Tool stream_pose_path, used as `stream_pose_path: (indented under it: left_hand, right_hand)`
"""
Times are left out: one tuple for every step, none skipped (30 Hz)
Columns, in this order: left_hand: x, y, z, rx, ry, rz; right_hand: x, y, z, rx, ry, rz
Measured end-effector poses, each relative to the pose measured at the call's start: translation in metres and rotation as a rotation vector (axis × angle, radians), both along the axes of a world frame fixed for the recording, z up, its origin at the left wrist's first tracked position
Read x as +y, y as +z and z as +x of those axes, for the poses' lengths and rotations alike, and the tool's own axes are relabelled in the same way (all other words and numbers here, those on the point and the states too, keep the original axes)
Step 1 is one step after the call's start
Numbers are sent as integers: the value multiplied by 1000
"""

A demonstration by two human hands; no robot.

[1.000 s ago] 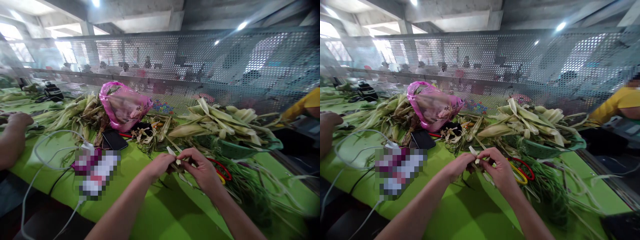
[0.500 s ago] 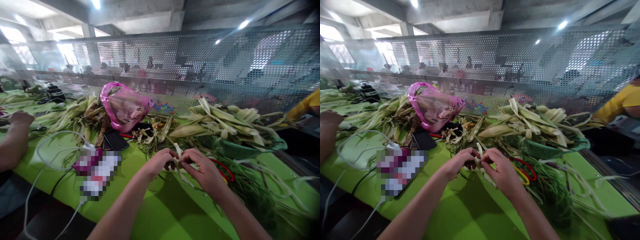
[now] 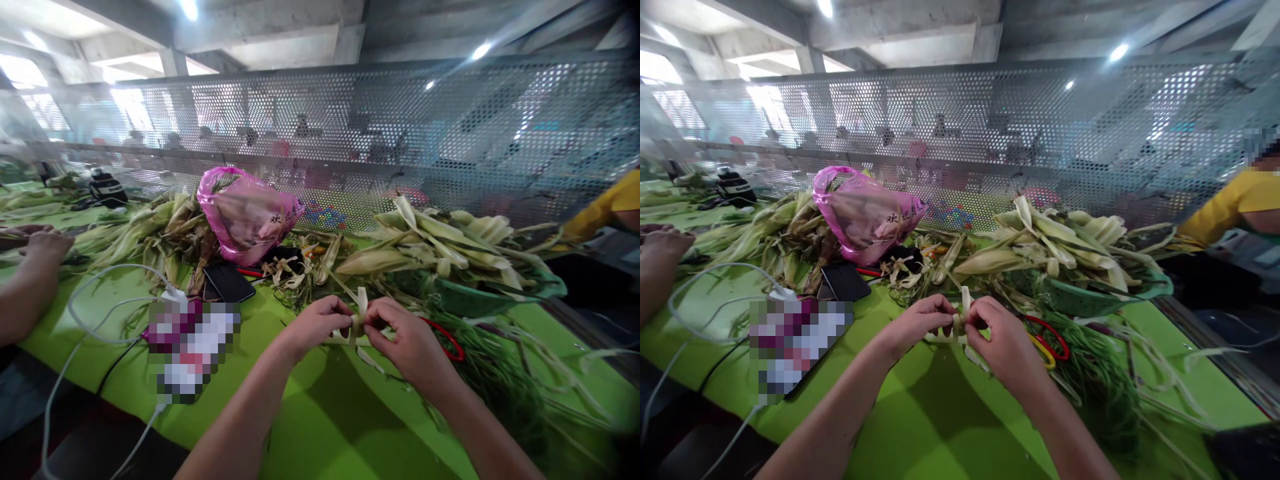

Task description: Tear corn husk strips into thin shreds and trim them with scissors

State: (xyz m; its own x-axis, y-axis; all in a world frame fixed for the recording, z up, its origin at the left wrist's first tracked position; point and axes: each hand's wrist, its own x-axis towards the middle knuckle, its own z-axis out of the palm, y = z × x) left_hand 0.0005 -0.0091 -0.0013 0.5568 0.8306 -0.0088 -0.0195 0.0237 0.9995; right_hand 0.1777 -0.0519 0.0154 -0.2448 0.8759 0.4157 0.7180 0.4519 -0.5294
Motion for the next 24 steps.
stream_pose_path:
  left_hand:
    - [0, 0, 0, -7, -1, 2]
    - [0, 0, -1, -15, -3, 3]
    - [1, 0, -1, -22, -5, 3]
    - [1, 0, -1, -24, -8, 2]
    - [1, 0, -1, -18, -9, 3]
    - [1, 1, -1, -3, -8, 10]
    - [1, 1, -2, 17, -5, 24]
    - [1, 0, -2, 41, -5, 45]
    - [1, 0, -1, 69, -7, 70]
    - [1, -1, -1, 98, -9, 96]
    - [1, -2, -1, 123, -13, 121]
    - [1, -3, 0, 142, -17, 144]
    - [1, -4, 0, 154, -20, 163]
    - [1, -5, 1, 154, -21, 177]
    - [1, -6, 2, 140, -22, 185]
    - [1, -8, 4, 113, -20, 184]
    - [1, -8, 5, 76, -13, 178]
    - [1, -9, 6, 37, 4, 167]
    - [1, -10, 8, 4, 30, 160]
    - [0, -11, 9, -15, 64, 161]
    - [0, -11, 10, -18, 101, 171]
    - [0, -12, 11, -8, 135, 189]
    - [0, -13, 11, 9, 161, 210]
    - [0, -14, 12, 23, 179, 230]
  right_hand:
    - [0, 0, 0, -9, -5, 5]
    - [0, 0, 0, -16, -6, 11]
    - [0, 0, 0, -23, -2, 18]
    - [0, 0, 0, -30, 4, 26]
    - [0, 1, 0, -39, 11, 35]
    - [-1, 1, 0, -50, 16, 44]
    - [-2, 1, -1, -64, 19, 50]
    - [-2, 1, -1, -79, 16, 55]
    - [-3, 0, -2, -95, 7, 59]
    - [-4, 0, -2, -108, -5, 61]
    - [-4, -1, -3, -119, -21, 63]
    - [-4, -2, -4, -123, -38, 68]
    - [-4, -3, -4, -121, -52, 76]
    - [-4, -4, -4, -110, -62, 88]
    - [-3, -4, -4, -92, -67, 100]
    - [-3, -4, -3, -65, -67, 113]
    - [-2, -5, -2, -33, -65, 126]
    - [-1, -5, -1, 3, -62, 132]
    - [-1, -4, -1, 38, -60, 130]
    - [0, -4, 0, 67, -59, 121]
    - [0, -4, 0, 86, -58, 113]
    - [0, -4, 0, 92, -56, 110]
    - [0, -5, -1, 85, -53, 113]
    - [1, -6, -1, 71, -50, 120]
